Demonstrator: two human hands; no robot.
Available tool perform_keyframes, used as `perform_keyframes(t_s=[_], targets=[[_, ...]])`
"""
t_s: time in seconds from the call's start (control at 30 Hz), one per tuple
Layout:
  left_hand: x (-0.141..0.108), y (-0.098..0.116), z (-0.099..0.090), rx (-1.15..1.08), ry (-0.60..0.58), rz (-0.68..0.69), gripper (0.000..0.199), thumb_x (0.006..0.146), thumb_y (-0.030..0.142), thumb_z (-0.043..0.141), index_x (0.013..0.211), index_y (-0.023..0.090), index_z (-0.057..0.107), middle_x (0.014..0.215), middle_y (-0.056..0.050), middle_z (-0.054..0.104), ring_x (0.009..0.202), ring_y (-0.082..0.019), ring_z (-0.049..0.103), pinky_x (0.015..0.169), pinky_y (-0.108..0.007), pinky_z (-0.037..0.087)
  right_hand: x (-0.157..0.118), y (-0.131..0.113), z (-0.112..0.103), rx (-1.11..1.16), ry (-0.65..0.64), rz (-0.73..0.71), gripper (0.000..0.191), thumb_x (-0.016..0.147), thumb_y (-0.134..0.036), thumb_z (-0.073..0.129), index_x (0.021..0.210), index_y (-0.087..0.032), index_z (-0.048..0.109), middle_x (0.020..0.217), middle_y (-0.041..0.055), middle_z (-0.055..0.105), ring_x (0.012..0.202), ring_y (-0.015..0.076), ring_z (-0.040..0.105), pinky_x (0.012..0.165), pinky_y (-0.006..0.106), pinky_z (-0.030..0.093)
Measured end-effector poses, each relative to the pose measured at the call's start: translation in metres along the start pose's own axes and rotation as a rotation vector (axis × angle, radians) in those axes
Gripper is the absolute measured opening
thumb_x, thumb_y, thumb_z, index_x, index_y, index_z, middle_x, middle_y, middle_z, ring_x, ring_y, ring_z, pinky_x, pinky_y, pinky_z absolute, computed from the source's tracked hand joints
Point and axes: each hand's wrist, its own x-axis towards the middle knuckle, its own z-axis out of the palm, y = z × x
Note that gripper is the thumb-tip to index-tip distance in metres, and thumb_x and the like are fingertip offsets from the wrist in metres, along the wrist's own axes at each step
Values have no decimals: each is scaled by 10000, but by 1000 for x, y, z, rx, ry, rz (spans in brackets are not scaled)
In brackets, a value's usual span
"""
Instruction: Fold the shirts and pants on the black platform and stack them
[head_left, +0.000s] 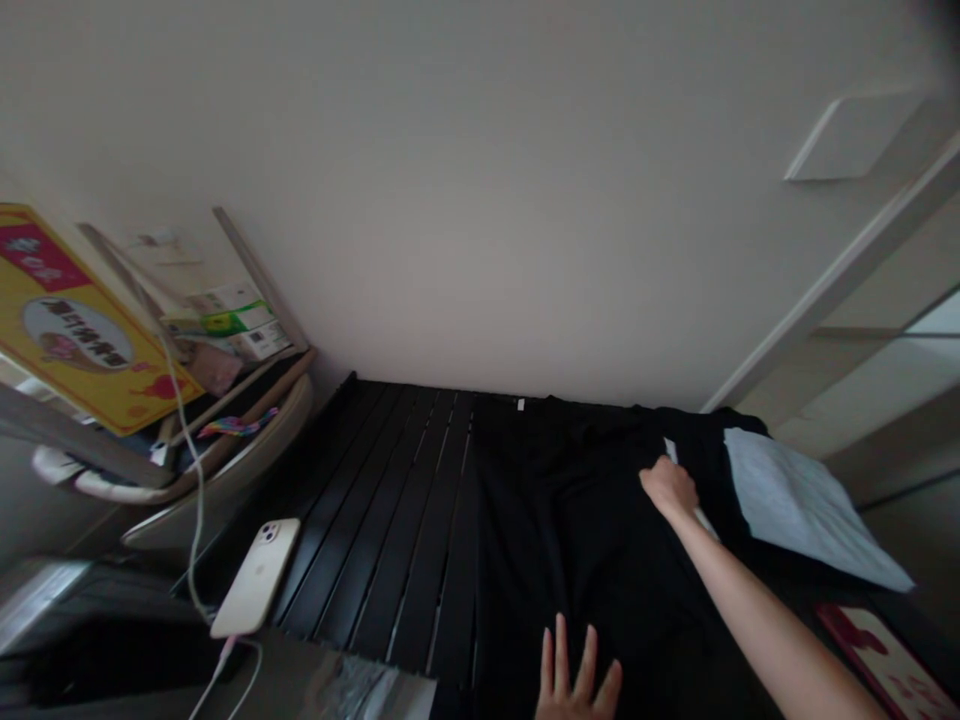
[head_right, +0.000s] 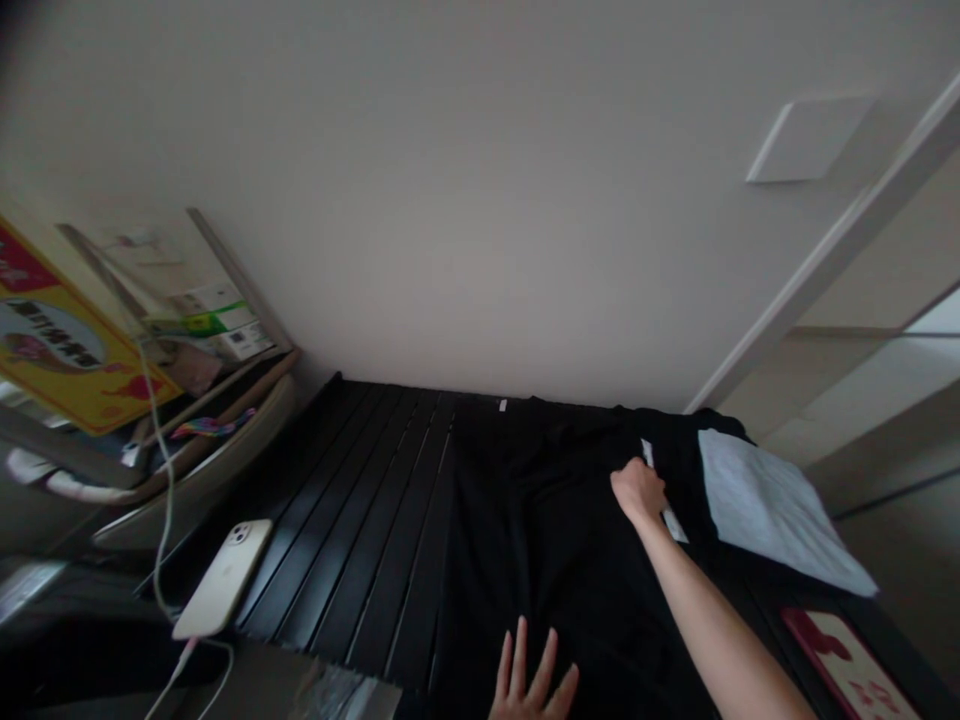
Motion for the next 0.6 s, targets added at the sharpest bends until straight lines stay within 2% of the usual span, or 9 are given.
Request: perform_keyframes(t_s=[0.1, 0.17, 0.23, 0.27, 0.33, 0.4, 0.5, 0.57, 0.6], targets=[[3, 1, -37, -54, 47, -51, 564, 907, 302, 488, 1453, 334, 347, 1530, 2, 275, 1393, -293, 287, 1133, -481, 331, 11, -5, -27, 66, 39, 36, 404, 821, -251, 459, 1161, -144, 649, 1012, 239, 642, 927, 351, 652, 716, 447, 512], [10, -4, -67, 1, 203, -163, 542, 907, 284, 463, 1443, 288, 384, 1537, 3, 277, 1412, -250, 263, 1167, -423, 291, 15, -15, -43, 109, 91, 30, 387, 834, -264, 441, 1118, -146, 676, 990, 240, 645, 924, 365, 644, 713, 469, 510], [19, -16, -88, 129, 351, -259, 558, 905, 257, 445, 1457, 268, 362, 1552, -2, 236, 1435, -265, 187, 1183, -466, 235, 15, -30, -56, 154, 170, -11, 405, 857, -268, 405, 1127, -126, 672, 1018, 258, 633, 975, 391, 616, 739, 515, 500], [22, -23, -93, 189, 388, -283, 582, 902, 258, 446, 1472, 256, 329, 1560, -14, 209, 1440, -280, 153, 1179, -497, 222, 13, -39, -60, 177, 217, -55, 424, 869, -254, 382, 1165, -111, 650, 1067, 266, 619, 1024, 393, 592, 781, 534, 489], [28, -38, -94, 270, 407, -303, 620, 900, 280, 452, 1492, 244, 270, 1566, -42, 174, 1439, -294, 133, 1164, -531, 227, 2, -60, -62, 224, 303, -191, 459, 882, -200, 347, 1264, -91, 577, 1212, 258, 565, 1160, 365, 515, 920, 542, 435], [30, -49, -87, 311, 401, -298, 631, 905, 307, 451, 1499, 254, 243, 1570, -55, 154, 1439, -294, 131, 1157, -540, 229, -15, -83, -54, 260, 321, -404, 471, 877, -145, 346, 1301, -99, 543, 1329, 213, 506, 1290, 318, 404, 1044, 513, 351], [30, -53, -80, 332, 401, -286, 634, 917, 354, 446, 1503, 267, 219, 1572, -63, 132, 1440, -294, 125, 1157, -541, 224, -51, -117, -29, 266, 140, -845, 425, 867, -138, 407, 1239, -178, 607, 1352, 111, 525, 1372, 251, 311, 1115, 456, 297], [28, -51, -80, 326, 401, -291, 634, 923, 386, 442, 1504, 265, 216, 1571, -68, 136, 1439, -297, 129, 1156, -542, 227, -73, -132, -9, 240, -14, -1052, 377, 866, -200, 473, 1205, -233, 635, 1341, 51, 550, 1377, 211, 317, 1130, 414, 287], [28, -50, -82, 320, 398, -293, 632, 926, 404, 438, 1503, 265, 219, 1569, -70, 141, 1438, -299, 134, 1155, -543, 229, -83, -137, 1, 225, -73, -1105, 369, 867, -238, 495, 1210, -251, 632, 1351, 31, 546, 1382, 198, 311, 1140, 407, 269]])
